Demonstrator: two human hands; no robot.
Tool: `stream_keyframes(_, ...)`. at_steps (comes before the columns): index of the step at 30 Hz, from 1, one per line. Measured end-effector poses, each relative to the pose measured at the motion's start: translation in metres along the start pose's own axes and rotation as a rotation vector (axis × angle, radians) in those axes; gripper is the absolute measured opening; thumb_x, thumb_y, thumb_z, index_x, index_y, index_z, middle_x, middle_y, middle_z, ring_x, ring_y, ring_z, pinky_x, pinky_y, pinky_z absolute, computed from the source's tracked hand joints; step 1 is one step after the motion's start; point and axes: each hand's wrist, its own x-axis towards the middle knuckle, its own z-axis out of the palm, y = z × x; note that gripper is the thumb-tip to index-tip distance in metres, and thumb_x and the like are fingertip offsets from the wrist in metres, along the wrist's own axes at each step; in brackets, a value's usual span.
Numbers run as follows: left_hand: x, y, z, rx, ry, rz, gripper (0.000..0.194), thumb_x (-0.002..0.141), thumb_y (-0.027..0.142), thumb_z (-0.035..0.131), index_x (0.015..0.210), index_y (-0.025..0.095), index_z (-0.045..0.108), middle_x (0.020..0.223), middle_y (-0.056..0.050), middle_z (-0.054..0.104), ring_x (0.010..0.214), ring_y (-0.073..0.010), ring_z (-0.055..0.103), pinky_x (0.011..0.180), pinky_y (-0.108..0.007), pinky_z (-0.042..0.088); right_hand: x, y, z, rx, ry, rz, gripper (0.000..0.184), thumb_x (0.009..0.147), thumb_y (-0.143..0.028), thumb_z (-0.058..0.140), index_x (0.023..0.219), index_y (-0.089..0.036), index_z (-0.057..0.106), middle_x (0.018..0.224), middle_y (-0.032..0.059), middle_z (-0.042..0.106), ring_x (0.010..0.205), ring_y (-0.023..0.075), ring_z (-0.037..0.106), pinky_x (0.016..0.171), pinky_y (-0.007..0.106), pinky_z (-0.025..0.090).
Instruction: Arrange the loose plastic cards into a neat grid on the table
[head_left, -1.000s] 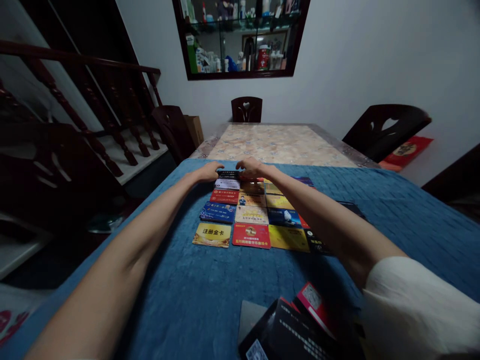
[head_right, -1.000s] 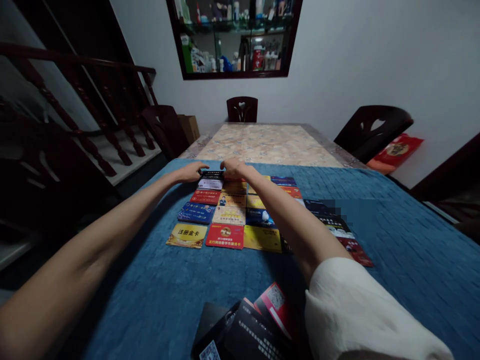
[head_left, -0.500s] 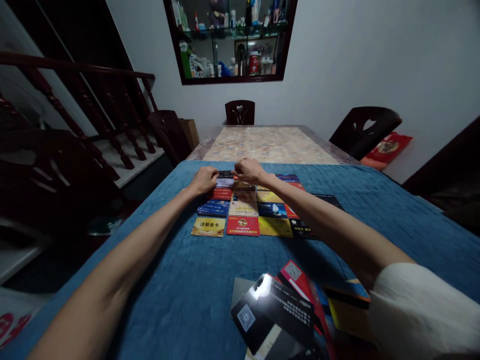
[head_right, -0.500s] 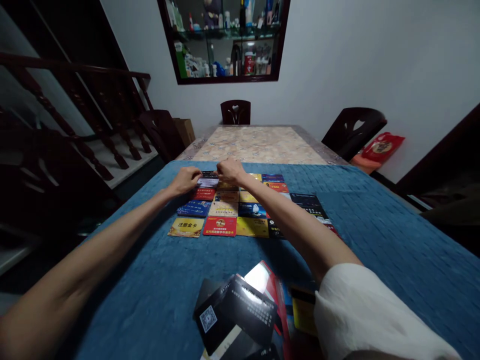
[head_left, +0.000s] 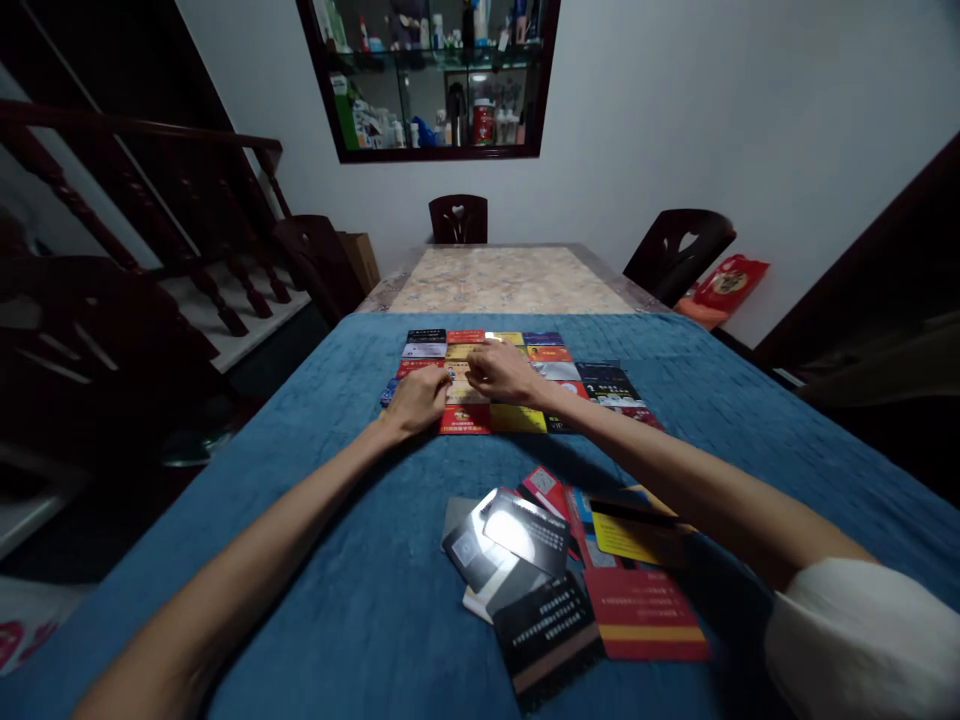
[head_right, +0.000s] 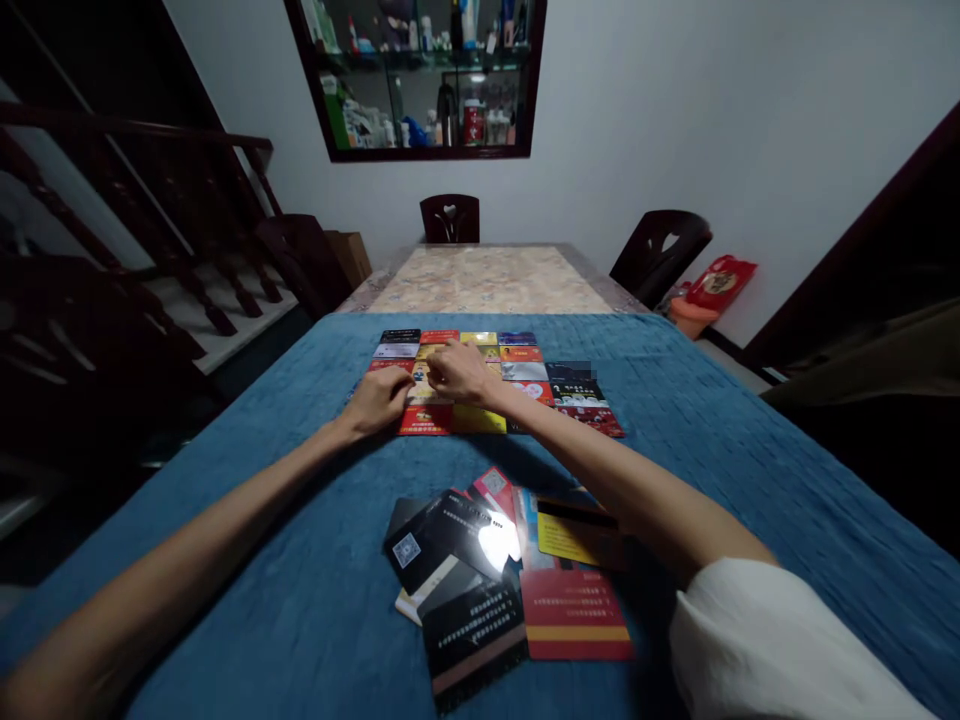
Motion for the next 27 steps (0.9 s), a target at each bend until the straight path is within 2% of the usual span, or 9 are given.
stream_keyframes(5,-0.025,0.031,0.000,-0.021,-0.001,0.095,0.018,0.087,0.010,0.049,0.085,0.015,0.066,0.087,-0.009,0.067,0.083,-0.0208,0.062,0.078,-0.032,0.050,-0.041,-0.001,0.005,0.046,0.095,-0.033,0.014,0.086,-0.022,0.054,0.076,-0.017,0.062,0.085,0.0093,0.068,0.087,0.0232,0.050,0.071,0.033,0.025)
stream_keyframes(10,-0.049,0.059,-0.003,-0.069,-0.007,0.168,0.019,0.089,0.009,0.047,0.085,0.015,0.065,0.087,-0.009,0.065,0.081,-0.0202,0.061,0.076,-0.032,0.050,-0.087,-0.003,0.000,0.116,0.142,-0.081,0.017,0.085,-0.019,0.052,0.069,-0.019,0.055,0.073,0.0062,0.063,0.083,0.0220,0.047,0.070,0.033,0.025)
stream_keyframes(15,-0.066,0.085,-0.006,-0.131,0.001,0.223,0.019,0.090,0.009,0.047,0.089,0.015,0.064,0.086,-0.008,0.064,0.082,-0.0195,0.059,0.075,-0.032,0.050,-0.136,-0.005,-0.003,0.167,0.210,-0.080,0.021,0.088,-0.020,0.051,0.066,-0.020,0.051,0.072,0.0049,0.059,0.078,0.0205,0.045,0.071,0.033,0.028)
stream_keyframes(21,-0.073,0.120,-0.005,-0.168,-0.030,0.306,0.018,0.089,0.010,0.048,0.091,0.015,0.065,0.085,-0.008,0.063,0.081,-0.0187,0.059,0.075,-0.031,0.049,-0.189,-0.004,-0.008,0.181,0.243,-0.006,0.027,0.090,-0.022,0.051,0.064,-0.021,0.048,0.071,0.0044,0.058,0.078,0.0207,0.048,0.072,0.034,0.031)
stream_keyframes(27,-0.069,0.154,0.000,-0.151,-0.145,0.400,0.017,0.089,0.012,0.051,0.090,0.015,0.067,0.092,-0.010,0.067,0.087,-0.0213,0.058,0.078,-0.035,0.047,-0.223,0.009,-0.016,0.207,0.208,0.019,0.021,0.087,-0.022,0.055,0.067,-0.021,0.051,0.075,0.0058,0.061,0.079,0.0220,0.050,0.072,0.035,0.036)
